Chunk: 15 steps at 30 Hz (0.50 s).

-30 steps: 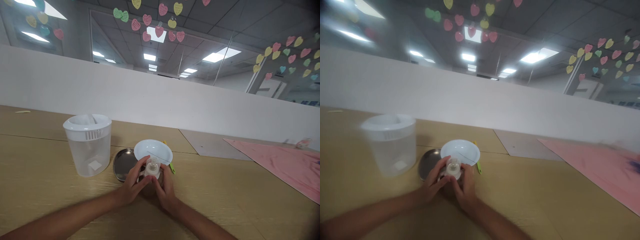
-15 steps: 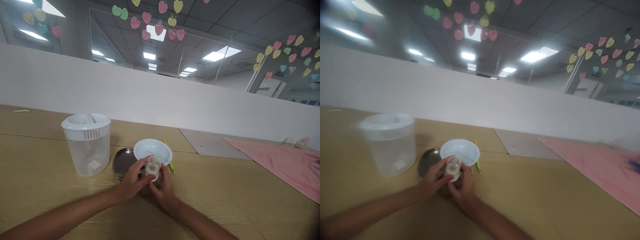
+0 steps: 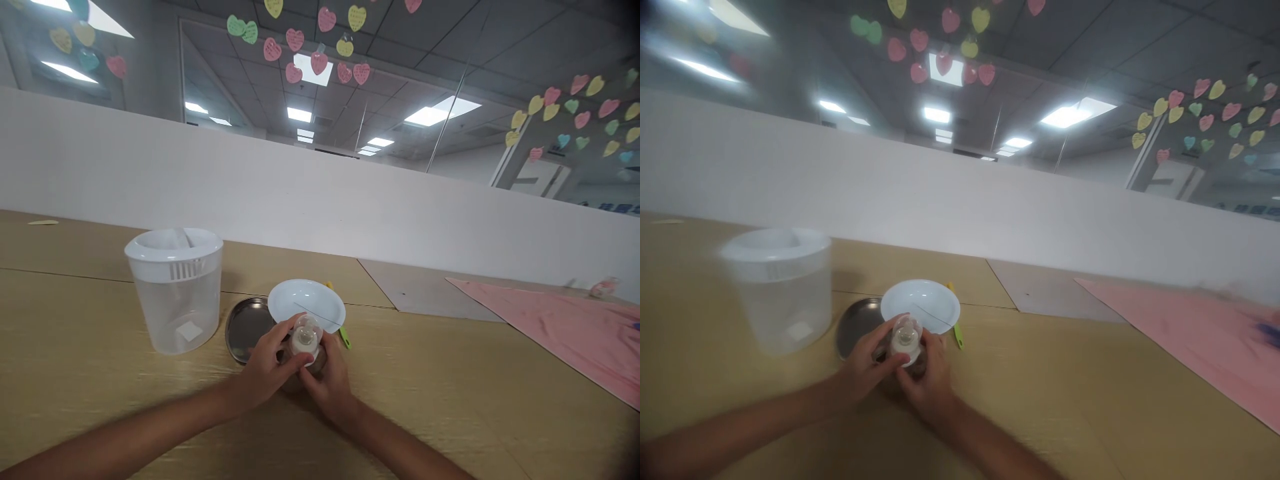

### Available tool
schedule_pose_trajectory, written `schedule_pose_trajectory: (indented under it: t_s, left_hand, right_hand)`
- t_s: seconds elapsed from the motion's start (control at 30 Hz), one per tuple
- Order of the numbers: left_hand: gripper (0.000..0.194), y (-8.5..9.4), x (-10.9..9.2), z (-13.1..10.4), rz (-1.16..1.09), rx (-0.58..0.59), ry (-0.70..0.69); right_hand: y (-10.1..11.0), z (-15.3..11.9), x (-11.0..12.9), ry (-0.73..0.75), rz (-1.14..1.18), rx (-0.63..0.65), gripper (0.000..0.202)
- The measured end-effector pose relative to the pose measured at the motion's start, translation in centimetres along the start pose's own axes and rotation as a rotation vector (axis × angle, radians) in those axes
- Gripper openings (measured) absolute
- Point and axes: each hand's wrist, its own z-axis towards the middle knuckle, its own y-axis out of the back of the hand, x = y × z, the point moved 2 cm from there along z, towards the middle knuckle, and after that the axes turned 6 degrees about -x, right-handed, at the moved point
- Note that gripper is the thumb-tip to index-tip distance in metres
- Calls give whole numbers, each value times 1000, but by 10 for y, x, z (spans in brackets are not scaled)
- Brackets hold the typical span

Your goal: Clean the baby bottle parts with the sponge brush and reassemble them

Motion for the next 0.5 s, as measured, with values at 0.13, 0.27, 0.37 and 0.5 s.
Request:
schedule_pose_trajectory:
  t_s: [0.13,0.27,0.37,0.5]
  left_hand:
    - [55,0,2,-1,23,-9,-22]
    - [54,-1,3,-3,36,-33,-48]
    - [54,-1,4,-6,37,-42,-46]
    - [55,-1,4,-9,62,-43,-41]
  right_hand:
    - [0,-1,-1,18,0,-4,44]
    - [0,1,1,45,-21,-12,41]
    - [0,2,4,72,-26,-10,41]
    - [0,3,6,91,-34,10,40]
